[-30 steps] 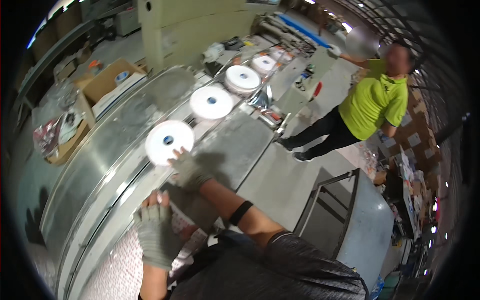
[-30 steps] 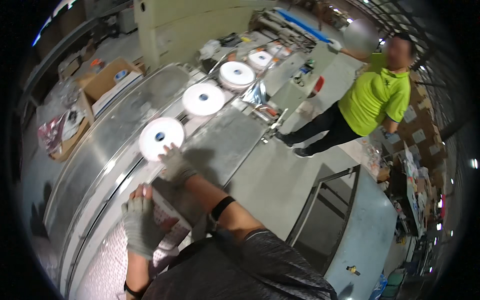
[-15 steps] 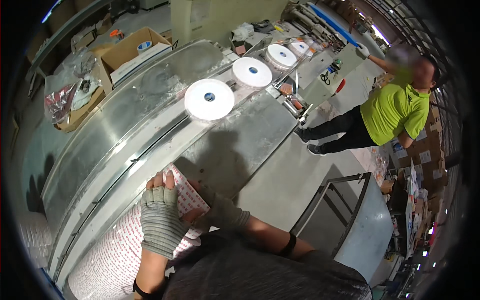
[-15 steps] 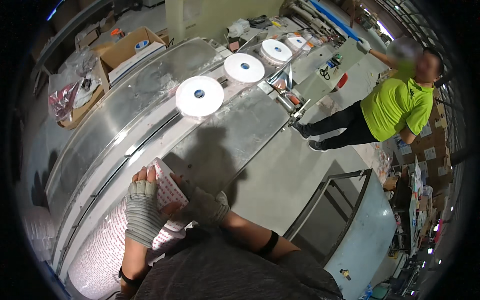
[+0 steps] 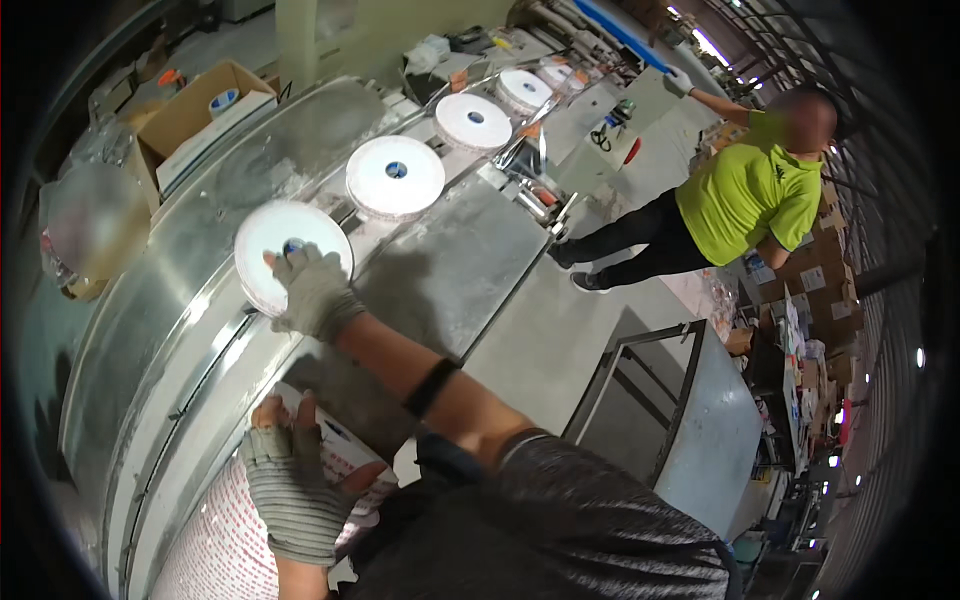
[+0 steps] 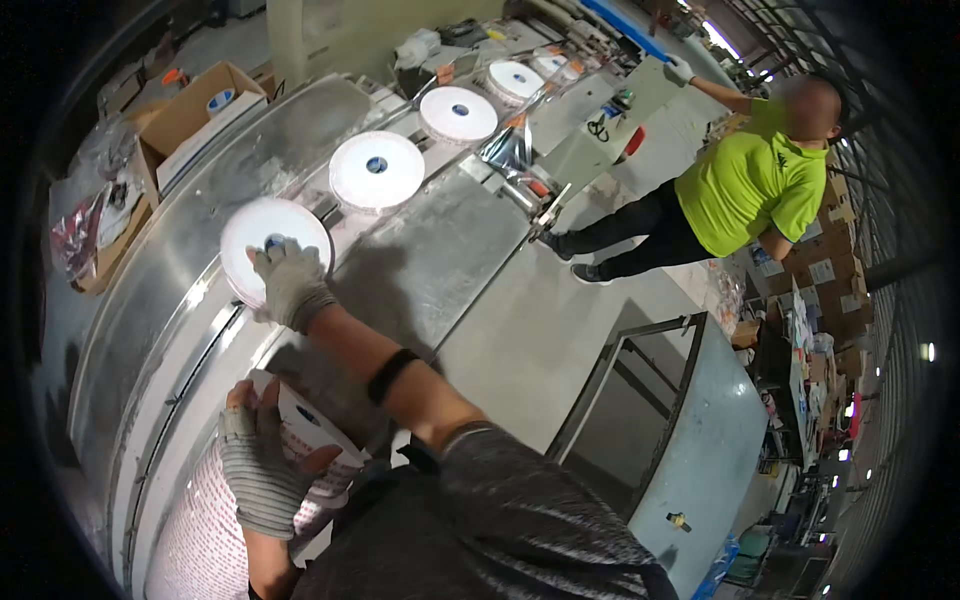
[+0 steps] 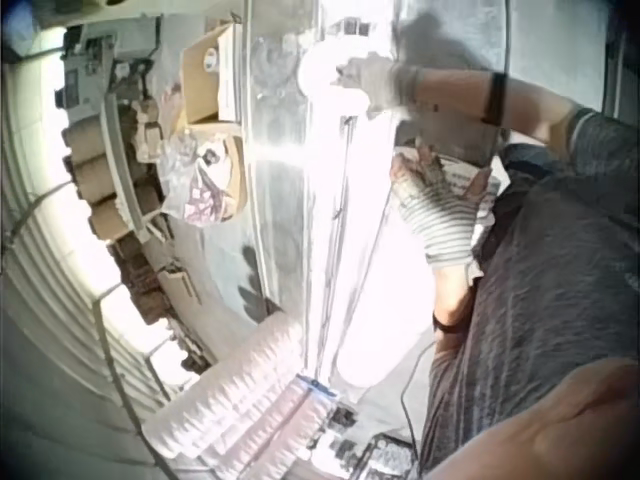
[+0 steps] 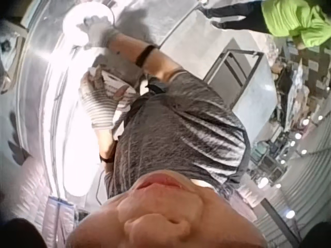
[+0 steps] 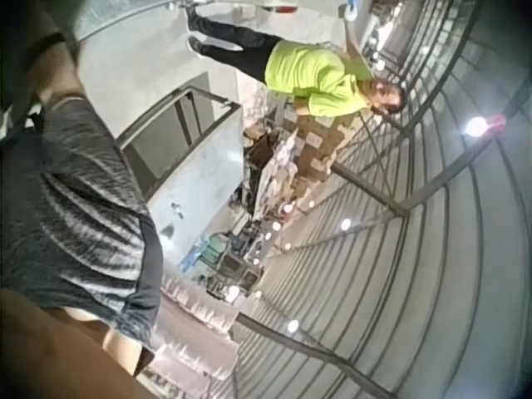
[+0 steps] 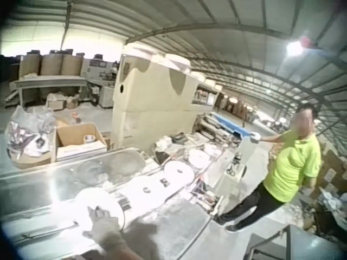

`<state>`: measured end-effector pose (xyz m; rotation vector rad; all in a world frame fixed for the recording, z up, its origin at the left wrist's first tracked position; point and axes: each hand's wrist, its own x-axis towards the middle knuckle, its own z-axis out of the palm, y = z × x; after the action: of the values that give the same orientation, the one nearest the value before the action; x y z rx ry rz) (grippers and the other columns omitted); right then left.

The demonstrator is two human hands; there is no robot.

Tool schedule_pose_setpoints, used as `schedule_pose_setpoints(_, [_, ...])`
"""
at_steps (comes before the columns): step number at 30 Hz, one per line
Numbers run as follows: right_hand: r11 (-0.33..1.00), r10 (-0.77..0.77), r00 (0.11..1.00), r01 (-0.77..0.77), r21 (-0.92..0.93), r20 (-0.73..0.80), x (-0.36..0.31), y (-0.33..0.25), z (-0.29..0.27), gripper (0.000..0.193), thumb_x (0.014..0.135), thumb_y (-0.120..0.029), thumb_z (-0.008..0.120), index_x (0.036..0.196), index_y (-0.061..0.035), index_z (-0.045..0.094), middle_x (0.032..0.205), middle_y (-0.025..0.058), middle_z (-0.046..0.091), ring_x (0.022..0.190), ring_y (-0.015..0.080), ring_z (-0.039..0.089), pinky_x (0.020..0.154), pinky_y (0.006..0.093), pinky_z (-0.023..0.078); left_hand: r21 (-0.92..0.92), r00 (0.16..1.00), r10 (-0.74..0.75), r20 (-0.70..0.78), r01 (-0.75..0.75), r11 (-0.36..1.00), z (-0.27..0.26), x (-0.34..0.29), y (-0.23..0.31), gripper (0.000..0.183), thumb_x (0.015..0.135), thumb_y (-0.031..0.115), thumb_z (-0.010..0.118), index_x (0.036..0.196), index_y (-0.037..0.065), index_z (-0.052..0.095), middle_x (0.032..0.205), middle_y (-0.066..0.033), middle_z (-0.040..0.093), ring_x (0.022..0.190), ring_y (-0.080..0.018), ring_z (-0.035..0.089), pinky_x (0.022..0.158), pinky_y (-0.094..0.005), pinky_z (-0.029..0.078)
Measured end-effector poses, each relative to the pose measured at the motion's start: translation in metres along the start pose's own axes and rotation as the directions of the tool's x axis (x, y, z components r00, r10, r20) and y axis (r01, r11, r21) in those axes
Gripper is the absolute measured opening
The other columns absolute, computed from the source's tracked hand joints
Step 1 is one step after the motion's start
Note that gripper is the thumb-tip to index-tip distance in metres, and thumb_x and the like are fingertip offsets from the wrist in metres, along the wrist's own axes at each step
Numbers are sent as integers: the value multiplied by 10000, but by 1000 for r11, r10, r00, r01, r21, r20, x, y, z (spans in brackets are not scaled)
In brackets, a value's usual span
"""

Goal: Moving large rolls of white tape or material from a conveyor belt to a stack.

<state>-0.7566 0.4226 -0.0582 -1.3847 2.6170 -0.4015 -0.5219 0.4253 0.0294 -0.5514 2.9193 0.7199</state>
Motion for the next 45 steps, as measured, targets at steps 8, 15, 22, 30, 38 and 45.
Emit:
schedule_pose_setpoints(8, [793,-425,547,610,-5,-721,-91,6,-3,321,809,-371,675,968,-92,671,968,127,668,827,318,640,669,382,505,161,992,94,-87,-79,984,-5,-24,-25,1103,538,402,852,1407,-48,344,1398,-301,364,1281,-469,363,1066,-503,318])
schedule_pose_setpoints(15, [324,-77,992,-70,944,100,-213,-62,-11,914,707,-107,777,1483,-109,296,1265,98,553,1163,185,521,974,322,435,12,979,141,-147,-140,990,-12,-23,-16,1075,537,312,868,1420,-10,346,1322,-284,447,1218,-447,441,1029,-485,372])
schedule_pose_setpoints(22, [-582,-210,903,-424,694,376,-173,36,13,758,789,-223,700,1442,-30,366,1376,157,504,1298,256,451,1101,373,349,12,985,85,-150,-84,996,-9,-21,-19,963,558,401,847,1353,8,475,1274,-263,486,1174,-442,474,1004,-478,406])
schedule_pose_setpoints(30, [991,-74,990,60,117,120,-1,-50,14,952,685,-428,788,1463,-106,344,1399,153,443,1358,333,307,1083,509,280,49,980,134,-151,-127,991,-2,-24,-28,951,565,552,798,1271,-26,529,1312,-249,455,1239,-408,421,1061,-464,351])
schedule_pose_setpoints(38, [942,-152,985,120,313,80,-71,-31,13,686,767,-537,679,1239,-50,578,1346,180,474,1215,368,475,964,466,408,176,985,144,-100,-125,977,-15,-34,-26,996,587,575,779,1337,-5,476,1359,-259,402,1272,-422,382,1079,-476,302])
schedule_pose_setpoints(45, [664,-43,988,-83,743,149,-220,-104,-25,940,682,-373,807,1432,-48,342,1244,192,489,1196,342,497,1023,408,404,178,982,139,-130,-115,977,-24,-63,-49,1015,592,413,802,1404,-18,370,1377,-254,409,1266,-419,401,1072,-509,295])
